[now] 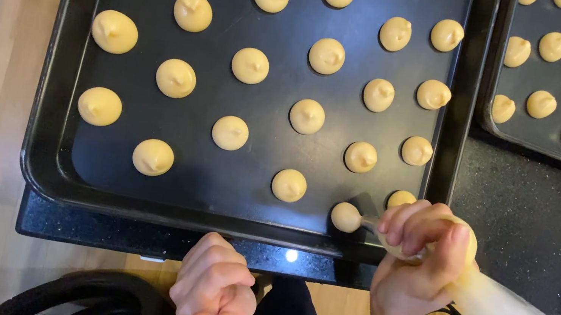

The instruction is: Piping small rounds of pastry dough onto baking sheets using a pastry bag.

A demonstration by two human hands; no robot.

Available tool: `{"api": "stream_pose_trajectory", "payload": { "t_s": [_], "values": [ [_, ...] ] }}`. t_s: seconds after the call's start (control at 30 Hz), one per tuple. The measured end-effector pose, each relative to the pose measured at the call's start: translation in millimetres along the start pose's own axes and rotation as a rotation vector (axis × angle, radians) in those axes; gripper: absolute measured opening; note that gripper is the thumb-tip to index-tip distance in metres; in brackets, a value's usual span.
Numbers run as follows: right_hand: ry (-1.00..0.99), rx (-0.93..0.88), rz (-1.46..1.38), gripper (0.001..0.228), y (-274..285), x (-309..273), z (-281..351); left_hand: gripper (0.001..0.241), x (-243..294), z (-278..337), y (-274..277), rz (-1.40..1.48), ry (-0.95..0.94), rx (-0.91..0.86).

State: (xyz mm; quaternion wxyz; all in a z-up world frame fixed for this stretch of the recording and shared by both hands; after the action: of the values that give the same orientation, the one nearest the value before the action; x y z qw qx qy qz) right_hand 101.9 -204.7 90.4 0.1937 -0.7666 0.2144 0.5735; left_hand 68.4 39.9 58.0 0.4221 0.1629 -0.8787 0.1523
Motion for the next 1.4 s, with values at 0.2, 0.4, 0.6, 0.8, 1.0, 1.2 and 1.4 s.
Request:
{"api": "stream_pose_trajectory", "payload": {
  "t_s": [0.2, 0.4, 0.6, 0.8, 1.0, 1.2, 1.4],
  "values": [
    [-0.057, -0.051, -0.049, 0.049, 1.0, 4.7, -2.4, 0.082, -1.7, 1.0, 0.0, -0.028, 0.008, 0.008],
    [-0.041, -0.046, -0.144, 0.048, -2.1, -6.9, -7.1, 0.078, 0.1, -1.0, -0.9, 0.019, -0.050, 0.034],
    [-0.114, 0.351, -0.427, 0.041, 53.3, -74.3, -18.6, 0.071, 0.6, -0.7, -1.0, 0.031, 0.037, 0.002],
    [-0.186, 0.385, -0.707, 0.034, 114.1, -113.6, -26.0, 0.071, -22.2, 28.2, 29.4, 0.005, 0.430, 0.046],
    [-0.161, 0.447, -0.647, 0.037, 241.6, -142.8, -35.2, 0.036, 38.3, 82.7, 39.5, -0.206, 0.531, 0.171],
    [-0.083, 0.478, -0.622, 0.040, 427.8, -137.6, -82.3, 0.050, 101.8, 175.2, -88.3, -0.031, 0.600, 0.218],
    [-0.135, 0.454, -0.554, 0.040, 579.3, -143.7, -159.8, 0.032, 187.8, 252.3, -329.0, 0.056, 0.682, -0.100]
  ]
}}
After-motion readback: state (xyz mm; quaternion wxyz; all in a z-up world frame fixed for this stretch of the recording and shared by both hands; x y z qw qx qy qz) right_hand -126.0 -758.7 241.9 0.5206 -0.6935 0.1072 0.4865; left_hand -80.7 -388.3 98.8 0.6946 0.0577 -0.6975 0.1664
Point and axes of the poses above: each hand's wrist, its own z-axis away from the middle knuckle, its own y-axis out of the back of the hand, x = y × z, the point moved 10 cm from there along -z, towards the middle knuckle, and after that the axes turned 1 degree about y, right-handed, at the moved point
